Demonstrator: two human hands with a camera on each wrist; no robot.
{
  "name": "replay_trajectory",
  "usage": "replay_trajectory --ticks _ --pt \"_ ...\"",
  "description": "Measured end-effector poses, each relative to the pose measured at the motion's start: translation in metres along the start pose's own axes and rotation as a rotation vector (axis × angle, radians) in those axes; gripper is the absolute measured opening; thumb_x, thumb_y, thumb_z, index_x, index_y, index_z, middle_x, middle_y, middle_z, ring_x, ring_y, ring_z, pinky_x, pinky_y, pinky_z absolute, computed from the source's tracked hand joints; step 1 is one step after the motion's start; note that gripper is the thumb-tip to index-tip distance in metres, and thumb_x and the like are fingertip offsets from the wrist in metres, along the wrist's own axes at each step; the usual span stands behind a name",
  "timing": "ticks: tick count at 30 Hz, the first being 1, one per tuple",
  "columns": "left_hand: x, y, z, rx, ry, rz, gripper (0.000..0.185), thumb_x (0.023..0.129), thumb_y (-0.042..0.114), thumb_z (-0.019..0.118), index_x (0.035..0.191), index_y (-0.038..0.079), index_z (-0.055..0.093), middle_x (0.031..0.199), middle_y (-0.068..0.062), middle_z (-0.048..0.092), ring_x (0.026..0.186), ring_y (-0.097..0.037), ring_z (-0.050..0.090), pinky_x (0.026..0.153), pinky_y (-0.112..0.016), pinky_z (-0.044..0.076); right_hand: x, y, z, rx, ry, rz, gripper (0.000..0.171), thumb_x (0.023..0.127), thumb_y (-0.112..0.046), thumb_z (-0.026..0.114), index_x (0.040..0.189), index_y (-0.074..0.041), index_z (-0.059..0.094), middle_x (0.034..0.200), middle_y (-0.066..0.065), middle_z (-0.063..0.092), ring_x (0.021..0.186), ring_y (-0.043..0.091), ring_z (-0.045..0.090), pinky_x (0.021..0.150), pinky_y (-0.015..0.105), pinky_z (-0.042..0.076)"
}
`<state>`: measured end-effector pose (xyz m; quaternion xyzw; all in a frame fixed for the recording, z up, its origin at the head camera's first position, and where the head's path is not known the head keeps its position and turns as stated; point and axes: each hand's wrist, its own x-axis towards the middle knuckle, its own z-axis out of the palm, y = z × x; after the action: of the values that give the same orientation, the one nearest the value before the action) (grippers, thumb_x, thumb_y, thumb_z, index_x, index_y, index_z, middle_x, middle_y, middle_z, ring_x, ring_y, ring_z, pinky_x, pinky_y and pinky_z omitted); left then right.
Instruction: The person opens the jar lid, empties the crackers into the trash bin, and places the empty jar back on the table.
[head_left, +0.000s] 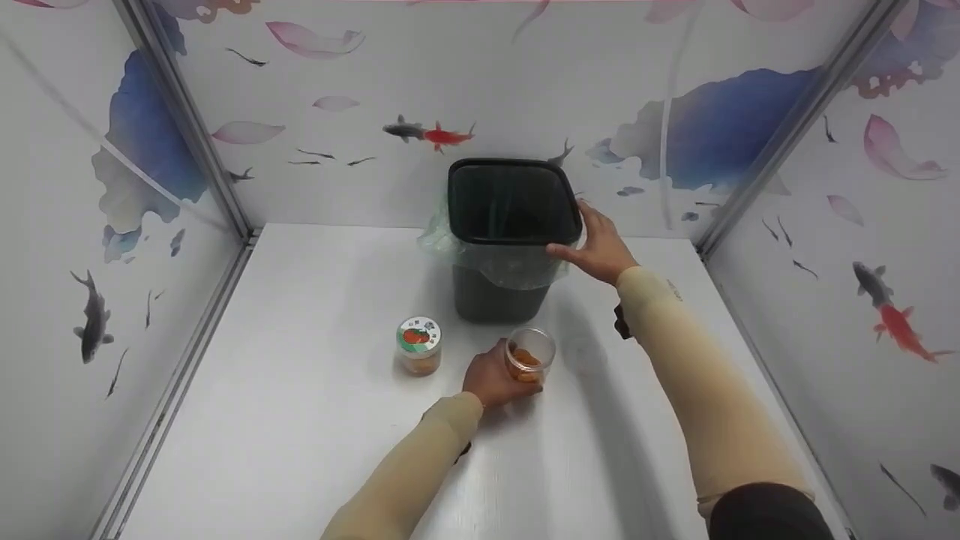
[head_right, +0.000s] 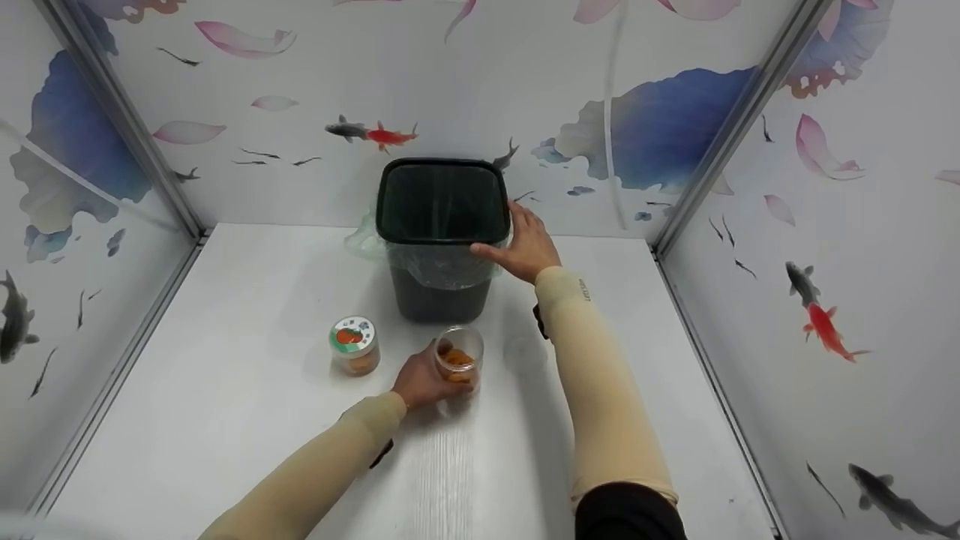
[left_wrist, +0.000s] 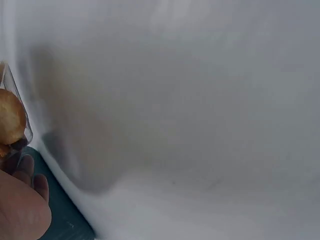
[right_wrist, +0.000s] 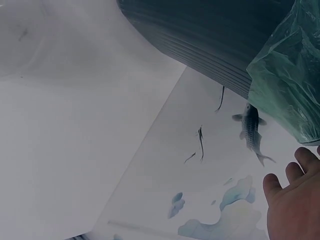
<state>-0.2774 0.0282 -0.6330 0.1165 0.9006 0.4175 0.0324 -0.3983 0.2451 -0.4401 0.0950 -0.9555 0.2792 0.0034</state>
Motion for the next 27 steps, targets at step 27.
replay_trajectory --ticks 27 --pt "-0.008 0.078 -0.251 -0.079 0.366 0.294 0.084 0.071 0.050 0.086 0.134 0.009 0.047 0.129 -0.004 0.055 0.116 -0.016 0.055 0.102 -0.032 0.046 0.002 0.001 0.003 0.028 -0.020 -0.011 0.117 0.077 -0.079 0.062 0.161 -0.021 0.006 0.166 0.010 0.010 0.150 0.031 0.012 0.117 0.057 0.015"
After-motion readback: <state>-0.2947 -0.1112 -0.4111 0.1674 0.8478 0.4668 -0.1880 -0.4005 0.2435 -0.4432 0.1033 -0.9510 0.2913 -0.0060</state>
